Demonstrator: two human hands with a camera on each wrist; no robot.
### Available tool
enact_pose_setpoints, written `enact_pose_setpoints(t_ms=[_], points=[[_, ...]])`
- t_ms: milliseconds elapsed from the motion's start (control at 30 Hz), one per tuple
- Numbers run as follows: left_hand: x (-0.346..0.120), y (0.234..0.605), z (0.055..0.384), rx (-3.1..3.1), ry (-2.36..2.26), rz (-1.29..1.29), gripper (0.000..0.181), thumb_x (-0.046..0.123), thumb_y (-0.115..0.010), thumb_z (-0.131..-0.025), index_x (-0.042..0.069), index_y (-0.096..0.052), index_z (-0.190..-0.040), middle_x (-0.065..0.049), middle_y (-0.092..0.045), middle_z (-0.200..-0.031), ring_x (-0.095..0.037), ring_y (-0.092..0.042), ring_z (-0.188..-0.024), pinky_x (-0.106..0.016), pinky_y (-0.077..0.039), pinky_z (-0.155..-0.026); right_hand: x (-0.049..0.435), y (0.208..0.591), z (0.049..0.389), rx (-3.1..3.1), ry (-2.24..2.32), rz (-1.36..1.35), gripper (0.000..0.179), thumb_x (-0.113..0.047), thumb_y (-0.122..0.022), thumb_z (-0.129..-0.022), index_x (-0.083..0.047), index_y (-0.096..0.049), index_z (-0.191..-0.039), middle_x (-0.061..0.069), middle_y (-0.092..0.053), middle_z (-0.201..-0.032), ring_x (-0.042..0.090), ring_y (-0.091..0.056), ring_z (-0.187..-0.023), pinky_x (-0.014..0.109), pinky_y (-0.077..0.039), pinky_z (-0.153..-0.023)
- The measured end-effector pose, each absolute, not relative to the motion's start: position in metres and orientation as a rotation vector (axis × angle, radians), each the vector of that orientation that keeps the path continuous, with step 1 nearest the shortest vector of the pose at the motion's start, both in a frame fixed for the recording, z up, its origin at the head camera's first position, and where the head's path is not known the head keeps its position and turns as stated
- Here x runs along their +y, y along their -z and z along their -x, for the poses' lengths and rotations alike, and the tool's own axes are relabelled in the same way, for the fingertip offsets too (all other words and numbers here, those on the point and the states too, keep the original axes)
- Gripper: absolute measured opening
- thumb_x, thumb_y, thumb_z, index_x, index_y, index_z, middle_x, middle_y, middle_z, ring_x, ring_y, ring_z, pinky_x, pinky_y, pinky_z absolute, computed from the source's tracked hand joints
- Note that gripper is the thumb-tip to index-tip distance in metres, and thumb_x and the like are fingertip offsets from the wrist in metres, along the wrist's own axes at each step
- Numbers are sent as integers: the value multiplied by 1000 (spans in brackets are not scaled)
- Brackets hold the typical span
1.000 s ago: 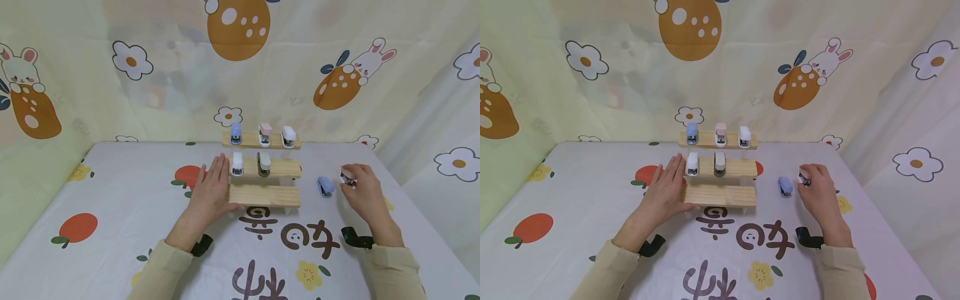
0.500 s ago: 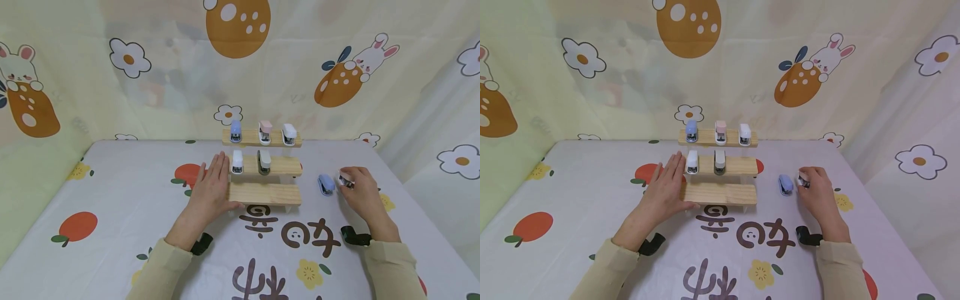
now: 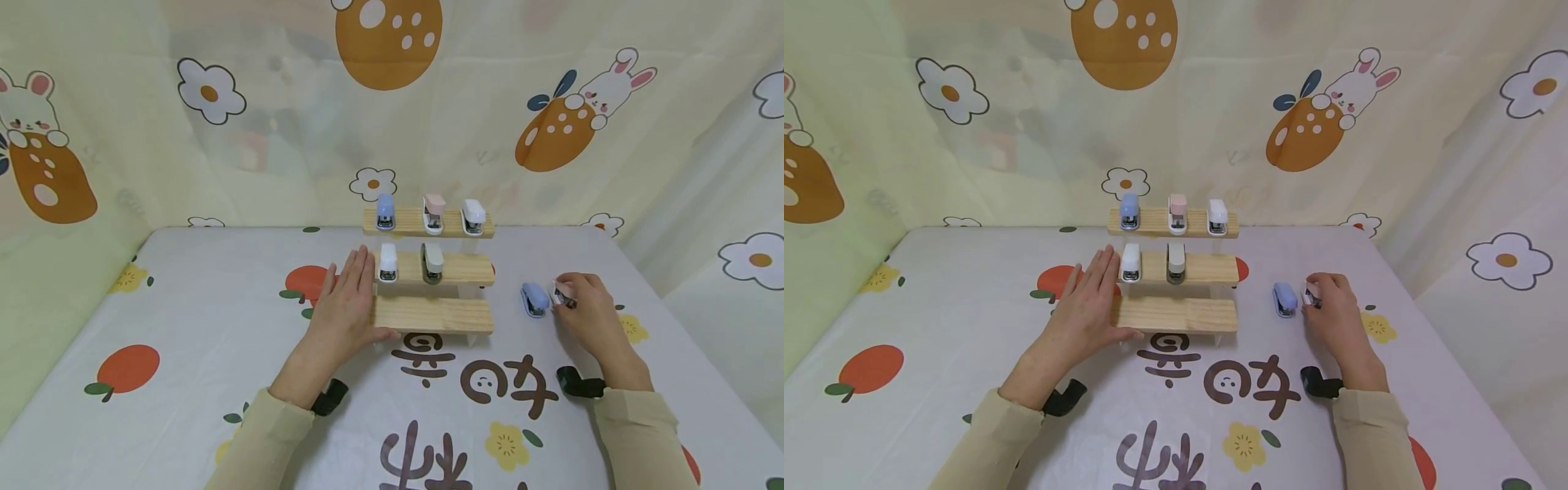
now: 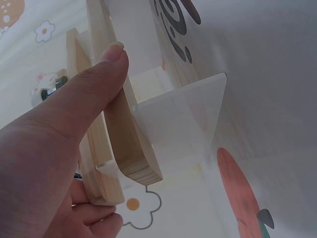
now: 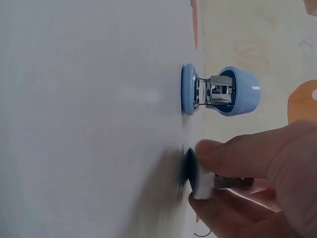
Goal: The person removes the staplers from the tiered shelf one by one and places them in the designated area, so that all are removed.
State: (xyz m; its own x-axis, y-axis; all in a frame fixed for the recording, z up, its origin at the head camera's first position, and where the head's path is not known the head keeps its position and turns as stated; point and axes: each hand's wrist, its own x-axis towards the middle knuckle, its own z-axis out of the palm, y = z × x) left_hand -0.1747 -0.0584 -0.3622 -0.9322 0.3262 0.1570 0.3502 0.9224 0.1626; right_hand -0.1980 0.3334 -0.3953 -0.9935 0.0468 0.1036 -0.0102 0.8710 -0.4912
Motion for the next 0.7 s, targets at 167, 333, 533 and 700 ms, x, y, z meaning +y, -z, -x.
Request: enact_pose_setpoints(t_ms=[167,333,533,700], points=[[-59,362,175,-2958,296,520,133,63,-83,-66,0,-10,-158,-15,-10,-167,-30,-12,-155,-52,-13,-125,334,396,198,-2955,-757,9,49,6,-63,-86,8,-45,-131,41,-36,-137,58,-39,-118,76,-34,-99],[-58,362,175,-2953,291,523,133,63,-83,-66,0,-11,-158,-16,-10,-167,-30,-13,-155,-53,-14,-125,335,397,199,-2948,-758,14,48,7,-61,-86,6,-45,-131,40,-37,-138,58,-40,-119,76,-35,-99],[-58,361,175,-2946,284,528,133,64,-83,-66,-1,-11,-158,-16,-11,-167,-30,-14,-155,-53,-15,-125,337,397,200,-2954,-771,19,50,6,-62,-87,6,-44,-133,41,-35,-139,58,-39,-118,76,-34,-99],[-59,362,175,-2950,280,529,133,64,-83,-66,-1,-11,-158,-16,-11,-167,-30,-13,-155,-53,-15,-125,337,396,198,-2974,-758,19,52,6,-61,-87,7,-42,-136,41,-34,-140,58,-38,-121,76,-33,-101]])
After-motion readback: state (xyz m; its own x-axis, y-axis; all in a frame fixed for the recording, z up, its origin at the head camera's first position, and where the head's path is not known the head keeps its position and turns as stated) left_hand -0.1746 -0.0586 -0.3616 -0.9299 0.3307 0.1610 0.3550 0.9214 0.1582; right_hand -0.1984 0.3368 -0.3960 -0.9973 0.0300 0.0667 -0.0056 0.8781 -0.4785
